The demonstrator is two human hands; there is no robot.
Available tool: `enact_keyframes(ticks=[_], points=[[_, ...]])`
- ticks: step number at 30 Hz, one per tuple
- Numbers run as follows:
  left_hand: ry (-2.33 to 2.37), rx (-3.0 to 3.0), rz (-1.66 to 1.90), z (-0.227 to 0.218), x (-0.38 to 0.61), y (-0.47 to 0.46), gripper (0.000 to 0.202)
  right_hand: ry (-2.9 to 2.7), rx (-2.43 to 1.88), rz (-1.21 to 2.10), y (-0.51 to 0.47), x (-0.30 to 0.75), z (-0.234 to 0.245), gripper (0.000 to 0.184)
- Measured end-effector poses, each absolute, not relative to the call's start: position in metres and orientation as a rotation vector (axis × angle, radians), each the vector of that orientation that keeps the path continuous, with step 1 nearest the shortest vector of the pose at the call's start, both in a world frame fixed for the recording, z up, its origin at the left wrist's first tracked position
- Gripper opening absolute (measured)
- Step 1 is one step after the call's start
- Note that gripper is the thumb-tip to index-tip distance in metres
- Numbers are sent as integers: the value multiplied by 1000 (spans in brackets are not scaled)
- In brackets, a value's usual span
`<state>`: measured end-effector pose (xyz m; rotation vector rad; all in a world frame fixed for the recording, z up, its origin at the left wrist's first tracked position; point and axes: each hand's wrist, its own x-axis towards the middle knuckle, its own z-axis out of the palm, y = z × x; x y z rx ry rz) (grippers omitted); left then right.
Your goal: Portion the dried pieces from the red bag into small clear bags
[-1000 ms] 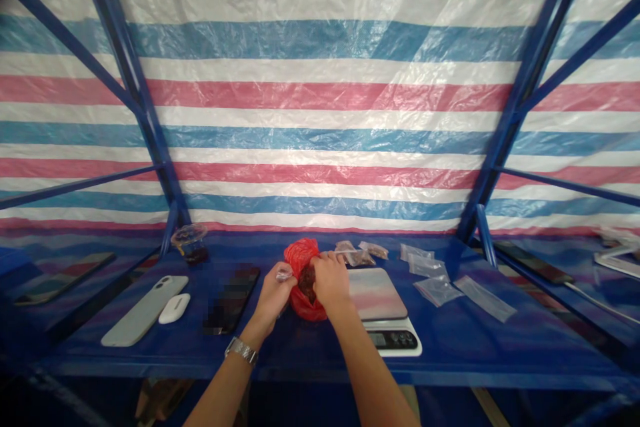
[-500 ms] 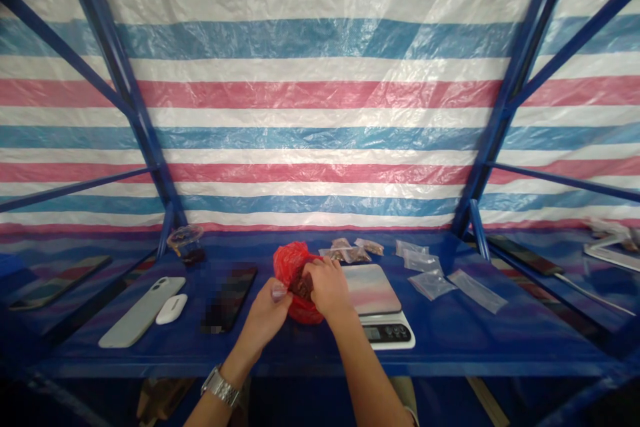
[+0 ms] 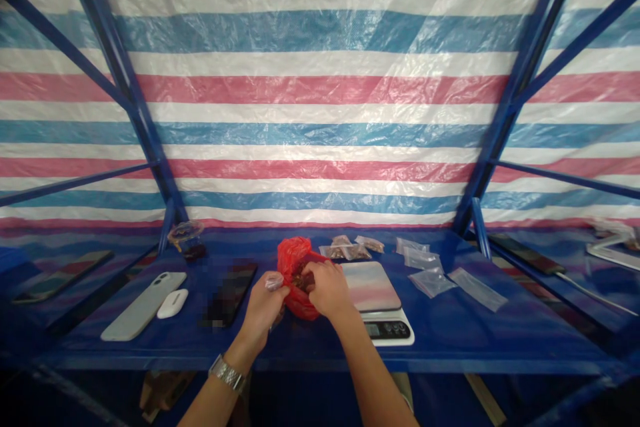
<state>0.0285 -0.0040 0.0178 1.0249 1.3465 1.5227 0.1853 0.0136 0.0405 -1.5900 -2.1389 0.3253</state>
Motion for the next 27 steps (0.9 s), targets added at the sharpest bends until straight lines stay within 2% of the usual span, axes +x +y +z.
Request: enact_keyframes(ticks=[9,16,24,27], points=[[1387,1197,1539,14,28,1,12,-1969,-1410,615,18,192,23,42],[1421,1318,1599,15,21,6,9,-1739,-1356,733,32,200,8,32],[1495,1717,1531,7,14,6,7,-1845,-1126,650,15,188,53,28],[1511,1771,1497,8,15,3,7,-1968,-1155,510,0,174,68,28]])
